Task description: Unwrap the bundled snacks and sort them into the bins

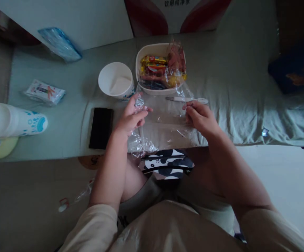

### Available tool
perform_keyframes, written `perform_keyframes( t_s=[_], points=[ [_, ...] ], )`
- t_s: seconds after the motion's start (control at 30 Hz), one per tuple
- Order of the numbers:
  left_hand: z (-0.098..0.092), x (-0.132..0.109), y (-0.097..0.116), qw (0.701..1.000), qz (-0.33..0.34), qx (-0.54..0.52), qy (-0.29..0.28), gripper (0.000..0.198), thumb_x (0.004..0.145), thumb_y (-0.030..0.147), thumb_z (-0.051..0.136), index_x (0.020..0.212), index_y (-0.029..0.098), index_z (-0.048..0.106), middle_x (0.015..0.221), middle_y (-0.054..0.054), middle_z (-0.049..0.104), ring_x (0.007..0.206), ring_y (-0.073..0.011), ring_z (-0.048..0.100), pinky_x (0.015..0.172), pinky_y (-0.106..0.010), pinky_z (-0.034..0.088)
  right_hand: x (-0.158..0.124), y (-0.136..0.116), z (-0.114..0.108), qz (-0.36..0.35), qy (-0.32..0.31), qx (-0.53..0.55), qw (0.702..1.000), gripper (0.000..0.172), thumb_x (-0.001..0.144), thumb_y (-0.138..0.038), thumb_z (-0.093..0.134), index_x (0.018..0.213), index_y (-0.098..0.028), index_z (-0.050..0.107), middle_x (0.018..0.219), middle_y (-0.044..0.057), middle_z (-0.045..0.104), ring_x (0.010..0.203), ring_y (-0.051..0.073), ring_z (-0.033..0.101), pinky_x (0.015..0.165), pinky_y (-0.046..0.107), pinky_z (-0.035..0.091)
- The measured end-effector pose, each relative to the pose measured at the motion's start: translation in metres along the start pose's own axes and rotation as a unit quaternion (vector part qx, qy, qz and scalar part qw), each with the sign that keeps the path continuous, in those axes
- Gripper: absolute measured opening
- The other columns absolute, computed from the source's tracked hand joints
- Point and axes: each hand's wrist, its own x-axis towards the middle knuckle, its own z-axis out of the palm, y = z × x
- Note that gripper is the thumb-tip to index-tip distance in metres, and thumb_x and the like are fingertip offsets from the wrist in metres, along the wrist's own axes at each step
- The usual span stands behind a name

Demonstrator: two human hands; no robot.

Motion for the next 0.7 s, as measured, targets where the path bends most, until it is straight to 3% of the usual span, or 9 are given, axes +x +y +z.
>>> perform_keyframes(
  t_s=[0.13, 0.23, 0.3, 0.37, 0.47, 0.57, 0.7],
  points=[
    [0.001, 0.008, -0.013, 0.989, 0.055, 0.116, 0.078, 0.057, 0.086, 0.029, 0.074, 0.138, 0.025, 0.052, 0.107, -0.009, 0.075, 0.052, -0.0095, 0.062, 0.039, -0.017, 0.037, -0.002, -0.003, 0.008, 0.015, -0.025, 0.010, 1.000, 0.025, 0.088, -0.045, 0.066, 0.090, -0.021, 0.061, 0.068, -0.001, 0.059, 0.054, 0.011, 0.052, 0.049, 0.023, 0.037],
    [0.000, 0.014, -0.022, 0.955, 0.141, 0.229, 0.128, 0.066, 0.085, 0.021, 0.075, 0.145, 0.026, 0.047, 0.123, -0.011, 0.070, 0.082, -0.0171, 0.074, 0.061, -0.023, 0.058, -0.001, -0.003, 0.015, 0.015, -0.014, -0.019, 1.000, 0.021, 0.085, -0.038, 0.064, 0.094, -0.019, 0.064, 0.071, -0.001, 0.062, 0.052, 0.010, 0.053, 0.050, 0.024, 0.039],
    [-0.002, 0.016, -0.025, 0.930, 0.192, 0.276, 0.150, 0.077, 0.084, 0.017, 0.075, 0.152, 0.029, 0.041, 0.134, -0.012, 0.065, 0.099, -0.0191, 0.074, 0.076, -0.027, 0.062, 0.001, -0.002, 0.016, 0.011, 0.003, -0.044, 0.999, 0.020, 0.085, -0.036, 0.062, 0.094, -0.019, 0.066, 0.072, 0.000, 0.064, 0.048, 0.009, 0.051, 0.048, 0.024, 0.036],
    [-0.005, 0.017, -0.026, 0.917, 0.213, 0.294, 0.169, 0.076, 0.085, 0.016, 0.075, 0.152, 0.029, 0.040, 0.136, -0.011, 0.062, 0.101, -0.0181, 0.073, 0.081, -0.027, 0.062, 0.003, 0.000, 0.015, -0.005, 0.040, -0.047, 0.998, 0.018, 0.087, -0.035, 0.060, 0.092, -0.018, 0.066, 0.072, 0.000, 0.066, 0.049, 0.008, 0.049, 0.047, 0.023, 0.033],
    [-0.006, 0.018, -0.025, 0.921, 0.206, 0.264, 0.201, 0.062, 0.088, 0.021, 0.074, 0.144, 0.026, 0.048, 0.127, -0.010, 0.066, 0.093, -0.0151, 0.073, 0.075, -0.023, 0.060, 0.005, 0.000, 0.010, -0.042, 0.111, -0.019, 0.993, 0.015, 0.088, -0.033, 0.060, 0.088, -0.019, 0.066, 0.070, 0.000, 0.065, 0.055, 0.008, 0.050, 0.050, 0.021, 0.033],
    [-0.003, 0.018, -0.021, 0.945, 0.162, 0.179, 0.219, 0.044, 0.094, 0.038, 0.073, 0.131, 0.024, 0.056, 0.119, -0.008, 0.069, 0.080, -0.0127, 0.072, 0.057, -0.018, 0.051, 0.005, -0.001, 0.008, -0.054, 0.164, 0.006, 0.985, 0.011, 0.088, -0.030, 0.061, 0.088, -0.020, 0.066, 0.069, -0.002, 0.063, 0.053, 0.007, 0.048, 0.049, 0.021, 0.033],
    [0.002, 0.014, -0.008, 0.966, 0.120, 0.017, 0.229, 0.049, 0.094, 0.065, 0.063, 0.120, 0.024, 0.061, 0.104, -0.007, 0.072, 0.071, -0.0129, 0.070, 0.047, -0.019, 0.043, 0.002, -0.005, 0.009, -0.045, 0.179, 0.024, 0.983, 0.008, 0.089, -0.027, 0.061, 0.088, -0.021, 0.066, 0.068, -0.003, 0.062, 0.045, 0.005, 0.044, 0.042, 0.021, 0.028]
  ],
)
